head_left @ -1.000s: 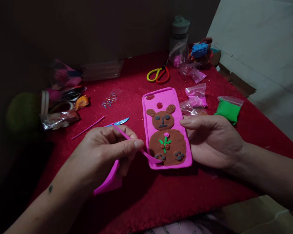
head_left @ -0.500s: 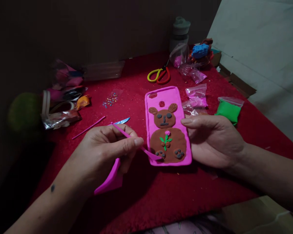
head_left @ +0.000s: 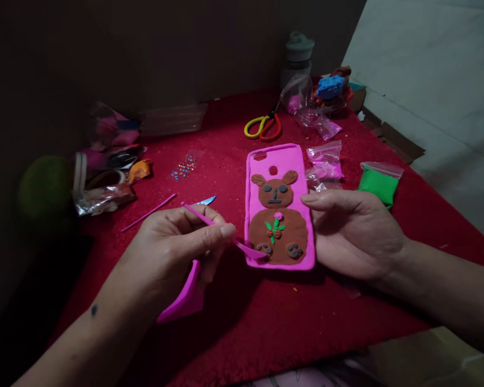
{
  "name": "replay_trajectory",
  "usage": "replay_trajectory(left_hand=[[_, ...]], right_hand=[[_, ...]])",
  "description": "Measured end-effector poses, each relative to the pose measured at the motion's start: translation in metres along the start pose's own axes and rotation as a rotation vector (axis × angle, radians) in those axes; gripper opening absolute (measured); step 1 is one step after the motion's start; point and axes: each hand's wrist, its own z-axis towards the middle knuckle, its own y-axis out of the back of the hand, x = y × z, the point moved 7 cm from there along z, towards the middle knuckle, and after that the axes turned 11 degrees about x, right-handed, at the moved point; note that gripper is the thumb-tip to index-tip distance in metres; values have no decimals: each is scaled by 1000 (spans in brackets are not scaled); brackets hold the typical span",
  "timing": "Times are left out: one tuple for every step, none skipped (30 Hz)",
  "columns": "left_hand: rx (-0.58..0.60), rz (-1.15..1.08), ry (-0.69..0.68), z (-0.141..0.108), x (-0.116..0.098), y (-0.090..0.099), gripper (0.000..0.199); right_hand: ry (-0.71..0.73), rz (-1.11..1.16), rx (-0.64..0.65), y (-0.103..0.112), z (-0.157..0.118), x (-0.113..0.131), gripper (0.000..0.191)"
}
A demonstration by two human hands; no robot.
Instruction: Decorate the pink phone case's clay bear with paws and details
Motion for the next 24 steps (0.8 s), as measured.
replay_trajectory(left_hand=[[3,-1,-3,0,0,0,17],[3,-1,-3,1,-1,0,17],[4,-1,-2,1,-1,1,17],[1,2,-2,2,-1,1,17],[-5,6,-2,2,-1,2,17],[-4,12,-2,2,0,3,17],[5,18,-6,3,0,3,18],[19,19,-12,4,0,2,19],[34,17,-17,4,0,1,20],[39,14,-21,5,1,1,21],[39,4,-25,5,1,1,20],[32,-8,-27,5,1,1,20],[22,-21,-28,4,1,1,20],[20,-29,-28,4,1,1,19],[20,-33,-27,4,1,1,19],[24,-34,-28,3,0,1,20],[29,-32,-30,3,0,0,20],[35,-28,-30,3,0,0,21],[39,-25,-28,3,0,1,21],[43,-24,-29,3,0,1,22],[50,-29,-28,4,1,2,22],[57,-37,-29,4,1,2,23],[60,-52,-32,5,2,2,23],[58,-73,-40,5,1,3,22]], right_hand=[[0,-7,1,0,0,0,47],[-1,-12,1,0,0,0,47],[-1,-16,2,0,0,0,47],[1,-19,2,0,0,1,47],[3,-21,2,0,0,1,47],[8,-23,3,0,0,1,47],[11,-22,4,0,0,1,47],[13,-18,4,0,0,1,47],[14,-11,3,0,0,1,48],[14,0,1,0,0,1,48],[17,13,1,0,0,1,48],[20,26,1,0,0,1,49],[27,38,0,0,0,1,49],[33,47,0,0,1,1,50],[38,52,2,-1,1,2,50],[44,54,3,-1,1,2,51],[49,53,2,-1,1,2,51],[52,52,1,-1,1,3,51],[56,51,0,-1,1,3,52],[58,52,0,-1,1,3,52],[61,53,0,-1,1,3,51],[63,56,1,-1,0,4,51],[67,57,1,-1,0,4,50],[73,57,0,-1,0,5,50]])
